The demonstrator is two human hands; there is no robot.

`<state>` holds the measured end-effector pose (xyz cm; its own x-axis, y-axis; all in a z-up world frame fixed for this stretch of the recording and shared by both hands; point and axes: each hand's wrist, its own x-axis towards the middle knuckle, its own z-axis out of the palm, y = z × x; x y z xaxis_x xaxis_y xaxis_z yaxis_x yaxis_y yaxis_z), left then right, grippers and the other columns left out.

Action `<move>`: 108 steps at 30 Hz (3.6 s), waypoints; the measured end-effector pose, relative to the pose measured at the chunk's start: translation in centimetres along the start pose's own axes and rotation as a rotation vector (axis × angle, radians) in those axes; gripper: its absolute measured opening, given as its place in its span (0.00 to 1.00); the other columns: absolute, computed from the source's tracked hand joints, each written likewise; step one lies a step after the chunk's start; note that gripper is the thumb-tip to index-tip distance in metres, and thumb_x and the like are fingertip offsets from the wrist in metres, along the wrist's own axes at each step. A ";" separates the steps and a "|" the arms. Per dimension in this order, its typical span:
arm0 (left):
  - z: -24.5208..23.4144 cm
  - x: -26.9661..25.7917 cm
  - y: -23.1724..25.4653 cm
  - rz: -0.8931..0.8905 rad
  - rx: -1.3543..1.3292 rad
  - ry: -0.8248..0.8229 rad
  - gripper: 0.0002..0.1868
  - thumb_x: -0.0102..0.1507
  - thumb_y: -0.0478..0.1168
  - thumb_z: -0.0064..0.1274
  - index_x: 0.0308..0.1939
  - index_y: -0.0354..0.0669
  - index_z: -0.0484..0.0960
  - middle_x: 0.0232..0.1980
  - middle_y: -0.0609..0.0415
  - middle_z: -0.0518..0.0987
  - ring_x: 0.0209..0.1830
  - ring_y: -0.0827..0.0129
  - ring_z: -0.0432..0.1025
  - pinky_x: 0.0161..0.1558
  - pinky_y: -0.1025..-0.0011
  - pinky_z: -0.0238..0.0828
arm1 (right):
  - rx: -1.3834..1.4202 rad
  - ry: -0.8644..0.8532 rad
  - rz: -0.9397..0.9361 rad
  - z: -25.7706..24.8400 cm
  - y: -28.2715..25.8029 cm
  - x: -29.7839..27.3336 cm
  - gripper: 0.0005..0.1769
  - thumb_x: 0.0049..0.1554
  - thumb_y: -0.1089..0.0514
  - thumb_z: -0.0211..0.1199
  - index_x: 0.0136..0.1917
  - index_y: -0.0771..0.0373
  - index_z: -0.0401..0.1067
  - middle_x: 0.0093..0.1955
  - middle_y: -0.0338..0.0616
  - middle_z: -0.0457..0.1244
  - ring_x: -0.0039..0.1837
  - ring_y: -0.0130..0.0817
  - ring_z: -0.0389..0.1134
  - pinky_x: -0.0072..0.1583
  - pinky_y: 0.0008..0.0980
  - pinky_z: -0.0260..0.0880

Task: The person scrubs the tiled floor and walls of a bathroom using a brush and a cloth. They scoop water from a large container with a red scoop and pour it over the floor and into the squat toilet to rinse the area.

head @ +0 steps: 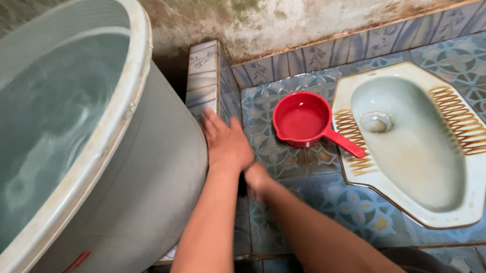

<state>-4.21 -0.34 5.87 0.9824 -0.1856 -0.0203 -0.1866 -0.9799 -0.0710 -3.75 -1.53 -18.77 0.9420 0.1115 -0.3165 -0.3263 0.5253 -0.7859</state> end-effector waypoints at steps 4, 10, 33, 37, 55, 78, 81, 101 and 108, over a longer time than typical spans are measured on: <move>2.8 -4.1 -1.0 0.100 0.205 0.076 0.33 0.67 0.38 0.39 0.73 0.23 0.57 0.77 0.18 0.46 0.79 0.31 0.41 0.77 0.53 0.39 | -0.054 -0.030 0.084 1.0 0.9 -5.0 0.28 0.61 0.43 0.55 0.69 0.57 0.71 0.67 0.39 0.67 0.67 0.29 0.63 0.64 0.31 0.60; 0.5 -11.2 -2.7 0.238 -0.053 0.076 0.31 0.65 0.36 0.41 0.71 0.23 0.58 0.79 0.30 0.49 0.80 0.42 0.44 0.73 0.57 0.43 | 0.318 0.080 0.165 3.8 -2.3 -9.7 0.34 0.62 0.37 0.49 0.70 0.63 0.70 0.69 0.44 0.66 0.70 0.36 0.65 0.70 0.35 0.59; -0.5 -11.8 -3.3 0.270 -0.089 0.075 0.40 0.57 0.28 0.41 0.75 0.27 0.51 0.82 0.39 0.45 0.82 0.50 0.41 0.76 0.61 0.39 | 0.314 0.202 -0.005 4.5 -7.3 1.2 0.45 0.69 0.40 0.60 0.70 0.84 0.44 0.51 0.52 0.39 0.52 0.51 0.39 0.52 0.56 0.39; -0.6 -12.2 -3.4 0.233 -0.082 0.034 0.41 0.56 0.28 0.42 0.75 0.28 0.51 0.83 0.41 0.43 0.82 0.51 0.40 0.77 0.61 0.39 | 0.340 0.058 -0.215 4.5 -7.5 1.1 0.27 0.66 0.41 0.58 0.61 0.68 0.70 0.59 0.38 0.64 0.62 0.28 0.62 0.63 0.33 0.60; -1.2 -13.2 -4.3 0.355 -0.440 0.198 0.38 0.57 0.35 0.43 0.73 0.31 0.59 0.80 0.34 0.51 0.80 0.42 0.46 0.76 0.57 0.44 | 0.601 -0.122 -0.108 5.8 -5.0 -13.1 0.30 0.66 0.42 0.49 0.69 0.66 0.68 0.69 0.47 0.64 0.68 0.37 0.64 0.70 0.37 0.62; -1.1 -13.4 -4.4 0.385 -0.475 0.226 0.37 0.65 0.42 0.45 0.76 0.31 0.56 0.81 0.34 0.52 0.82 0.43 0.47 0.78 0.57 0.44 | -0.027 0.340 0.331 4.8 -1.9 -15.3 0.33 0.66 0.35 0.52 0.64 0.68 0.73 0.63 0.47 0.67 0.64 0.36 0.65 0.65 0.34 0.63; -1.0 -13.5 -4.6 0.387 -0.493 0.219 0.36 0.66 0.43 0.44 0.77 0.33 0.56 0.82 0.34 0.52 0.82 0.44 0.47 0.78 0.58 0.44 | 0.270 0.034 0.073 5.1 -3.1 -15.1 0.27 0.64 0.44 0.52 0.63 0.67 0.74 0.61 0.47 0.68 0.61 0.36 0.67 0.63 0.35 0.65; 0.0 -13.7 -6.1 0.481 -0.565 0.310 0.36 0.70 0.50 0.42 0.78 0.36 0.57 0.81 0.36 0.56 0.82 0.44 0.51 0.80 0.53 0.45 | 0.535 0.016 -0.027 4.8 -1.0 -22.4 0.13 0.65 0.53 0.53 0.55 0.65 0.71 0.51 0.42 0.64 0.54 0.35 0.63 0.58 0.33 0.62; 0.5 -13.9 -7.0 0.539 -0.643 0.300 0.35 0.72 0.50 0.40 0.79 0.37 0.56 0.82 0.35 0.57 0.83 0.43 0.51 0.81 0.53 0.45 | -0.077 0.093 -0.255 8.1 0.5 -29.0 0.27 0.67 0.49 0.49 0.75 0.61 0.64 0.63 0.33 0.61 0.59 0.29 0.57 0.61 0.29 0.58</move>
<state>-16.56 9.14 6.13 0.7393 -0.5567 0.3789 -0.6729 -0.5885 0.4483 -30.59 2.39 -5.69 0.9844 -0.0958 -0.1476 -0.0877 0.4600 -0.8836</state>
